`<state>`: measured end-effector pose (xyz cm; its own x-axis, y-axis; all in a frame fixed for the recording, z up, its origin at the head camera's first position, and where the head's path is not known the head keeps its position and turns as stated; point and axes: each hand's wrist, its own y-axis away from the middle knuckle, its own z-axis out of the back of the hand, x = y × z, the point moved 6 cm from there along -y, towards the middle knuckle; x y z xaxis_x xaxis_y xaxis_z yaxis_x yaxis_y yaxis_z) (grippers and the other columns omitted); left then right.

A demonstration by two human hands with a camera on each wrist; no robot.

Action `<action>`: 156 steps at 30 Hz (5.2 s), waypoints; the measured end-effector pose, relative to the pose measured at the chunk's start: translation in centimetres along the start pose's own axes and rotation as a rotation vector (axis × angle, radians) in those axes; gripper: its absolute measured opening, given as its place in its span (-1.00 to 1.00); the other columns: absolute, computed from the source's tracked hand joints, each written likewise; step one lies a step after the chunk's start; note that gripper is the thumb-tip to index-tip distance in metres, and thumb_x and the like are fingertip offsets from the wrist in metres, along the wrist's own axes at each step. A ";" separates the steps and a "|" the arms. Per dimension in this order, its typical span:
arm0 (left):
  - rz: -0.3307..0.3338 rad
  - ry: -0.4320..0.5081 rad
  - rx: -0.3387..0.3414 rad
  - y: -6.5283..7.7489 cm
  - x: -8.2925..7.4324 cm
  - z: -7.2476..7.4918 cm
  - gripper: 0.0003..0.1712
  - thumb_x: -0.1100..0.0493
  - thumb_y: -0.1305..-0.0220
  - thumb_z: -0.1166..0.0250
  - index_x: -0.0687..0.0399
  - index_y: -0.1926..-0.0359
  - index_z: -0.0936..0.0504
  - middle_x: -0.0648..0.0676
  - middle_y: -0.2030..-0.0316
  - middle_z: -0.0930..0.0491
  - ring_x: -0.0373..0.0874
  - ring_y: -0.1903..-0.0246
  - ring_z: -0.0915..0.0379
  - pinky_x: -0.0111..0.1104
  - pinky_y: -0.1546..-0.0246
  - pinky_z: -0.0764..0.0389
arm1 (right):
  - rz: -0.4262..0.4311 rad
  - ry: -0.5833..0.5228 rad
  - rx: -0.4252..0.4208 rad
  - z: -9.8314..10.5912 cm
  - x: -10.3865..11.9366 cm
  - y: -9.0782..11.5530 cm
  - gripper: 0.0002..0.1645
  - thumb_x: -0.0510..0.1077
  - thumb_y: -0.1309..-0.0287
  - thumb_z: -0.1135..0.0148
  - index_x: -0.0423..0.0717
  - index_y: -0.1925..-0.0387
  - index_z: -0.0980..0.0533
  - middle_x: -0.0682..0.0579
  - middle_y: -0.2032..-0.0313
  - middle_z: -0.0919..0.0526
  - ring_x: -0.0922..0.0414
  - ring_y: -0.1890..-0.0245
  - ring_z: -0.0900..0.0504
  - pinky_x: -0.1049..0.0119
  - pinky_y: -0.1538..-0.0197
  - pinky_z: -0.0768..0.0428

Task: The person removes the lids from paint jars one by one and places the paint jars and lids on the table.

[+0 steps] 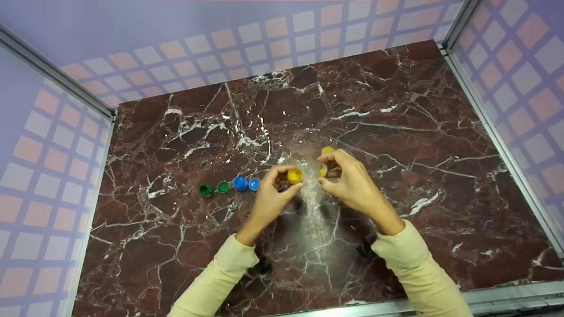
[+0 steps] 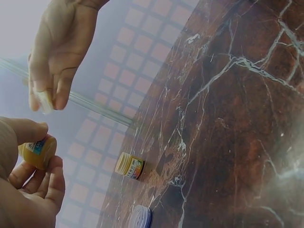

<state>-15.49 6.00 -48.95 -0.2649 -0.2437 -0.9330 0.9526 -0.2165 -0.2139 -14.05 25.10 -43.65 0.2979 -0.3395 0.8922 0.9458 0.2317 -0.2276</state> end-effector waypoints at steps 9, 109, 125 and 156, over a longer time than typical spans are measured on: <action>-0.023 -0.073 -0.009 -0.1 -0.3 -0.2 -0.57 0.19 -0.16 -0.56 0.16 -0.03 -0.66 0.04 0.12 -0.66 -0.16 0.18 -0.54 -0.16 0.09 -0.64 | -0.030 0.137 -0.006 0.3 -1.3 0.3 -0.43 -0.62 0.05 -0.38 -0.41 -0.09 -0.59 -0.22 0.01 -0.63 0.01 0.11 -0.65 0.57 0.01 -0.59; -0.141 -0.983 0.078 -1.9 3.6 -5.7 -0.56 -0.20 -0.10 -0.55 -0.11 0.08 -0.78 -0.09 0.17 -0.71 -0.09 0.10 -0.48 -0.18 -0.03 -0.35 | -0.267 0.433 0.135 -2.5 -10.5 -0.7 -0.60 -0.42 0.14 -0.52 -0.31 0.20 -0.56 -0.17 0.34 -0.56 -0.09 0.30 -0.53 0.00 0.20 -0.50; -0.154 -0.927 0.041 -1.1 2.3 -4.8 -0.51 -0.08 -0.13 -0.55 -0.04 -0.06 -0.71 -0.03 0.11 -0.66 -0.07 0.07 -0.46 -0.23 0.05 -0.38 | -0.301 0.410 0.126 -2.0 -10.2 -0.4 -0.44 -0.41 0.09 -0.49 -0.39 0.02 -0.45 -0.24 0.27 -0.60 -0.17 0.26 -0.59 -0.11 0.13 -0.55; -0.210 -0.704 -0.012 2.0 -1.7 0.5 -0.66 0.09 -0.26 -0.49 0.02 -0.04 -0.73 -0.03 0.09 -0.66 -0.16 0.13 -0.60 -0.33 0.17 -0.47 | -0.379 0.479 0.018 0.9 -8.8 -4.4 -0.50 -0.19 -0.30 -0.36 -0.44 -0.15 -0.49 -0.43 -0.03 -0.55 -0.34 0.00 -0.57 -0.28 -0.09 -0.51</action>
<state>-13.23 5.47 -47.64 -0.4712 -0.7491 -0.4656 0.8718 -0.3156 -0.3746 -20.96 27.84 -50.16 -0.0301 -0.7726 0.6342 0.9962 0.0284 0.0819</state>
